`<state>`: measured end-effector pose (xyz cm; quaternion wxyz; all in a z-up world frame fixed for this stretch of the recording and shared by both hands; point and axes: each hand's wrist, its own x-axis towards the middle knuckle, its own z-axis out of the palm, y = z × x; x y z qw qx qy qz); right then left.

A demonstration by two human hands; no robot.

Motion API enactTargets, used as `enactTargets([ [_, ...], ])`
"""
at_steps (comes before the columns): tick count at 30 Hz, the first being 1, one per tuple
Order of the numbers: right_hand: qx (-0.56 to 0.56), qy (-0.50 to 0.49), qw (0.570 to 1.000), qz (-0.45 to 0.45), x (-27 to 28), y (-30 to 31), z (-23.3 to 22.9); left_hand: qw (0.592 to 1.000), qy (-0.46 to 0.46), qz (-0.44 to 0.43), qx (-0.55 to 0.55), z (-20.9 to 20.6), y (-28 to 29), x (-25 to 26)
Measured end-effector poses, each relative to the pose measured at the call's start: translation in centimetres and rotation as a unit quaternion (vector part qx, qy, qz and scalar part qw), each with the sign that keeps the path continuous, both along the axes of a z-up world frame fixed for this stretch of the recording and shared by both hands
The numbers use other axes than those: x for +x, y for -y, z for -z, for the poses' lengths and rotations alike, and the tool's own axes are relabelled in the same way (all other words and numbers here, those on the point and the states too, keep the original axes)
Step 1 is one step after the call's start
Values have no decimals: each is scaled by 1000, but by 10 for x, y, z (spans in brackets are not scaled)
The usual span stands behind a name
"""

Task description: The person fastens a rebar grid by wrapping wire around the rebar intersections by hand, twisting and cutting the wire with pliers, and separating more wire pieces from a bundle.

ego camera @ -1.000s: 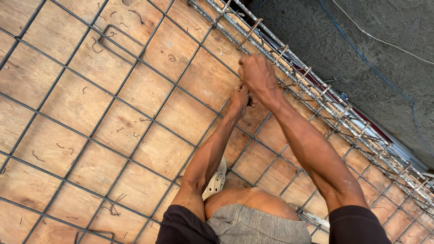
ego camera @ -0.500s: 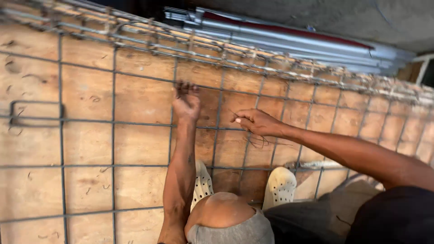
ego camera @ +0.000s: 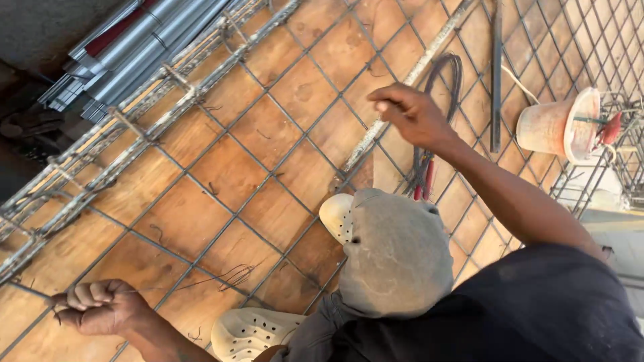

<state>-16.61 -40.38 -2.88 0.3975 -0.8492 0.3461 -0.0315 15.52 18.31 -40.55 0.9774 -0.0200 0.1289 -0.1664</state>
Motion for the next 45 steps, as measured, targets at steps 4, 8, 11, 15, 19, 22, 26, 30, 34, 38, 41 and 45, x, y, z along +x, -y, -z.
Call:
enactTargets([
  [4,-195,-186,945,187,-192,44,77,999,-15,23,33,-30,6,5],
  [8,-207,-195,949,135,-320,6,184,994,-103,7,30,-49,26,1],
  [11,-65,-256,913,312,-341,-8,222,977,-159,31,136,-65,30,15],
  [15,76,-173,886,424,-325,-6,221,983,-86,74,146,-74,31,9],
  [19,98,-146,888,425,-330,8,222,973,-186,33,135,-67,38,19],
  [22,92,-199,892,395,-336,21,234,976,-153,38,151,-70,35,16],
  [26,15,-284,895,343,-331,33,244,974,-98,33,202,-76,34,5],
  [30,-43,-317,875,364,-314,28,227,979,-122,32,162,-72,35,11],
  [34,-171,-458,845,218,-316,34,168,972,-123,32,199,-68,27,7],
  [38,-47,-631,771,63,-310,66,105,982,-70,33,171,-54,26,3],
  [41,-51,-700,712,6,-296,93,62,990,-81,-12,114,-43,35,-7],
  [45,-57,-662,746,-42,-220,120,17,983,-98,-30,155,-25,50,-10],
])
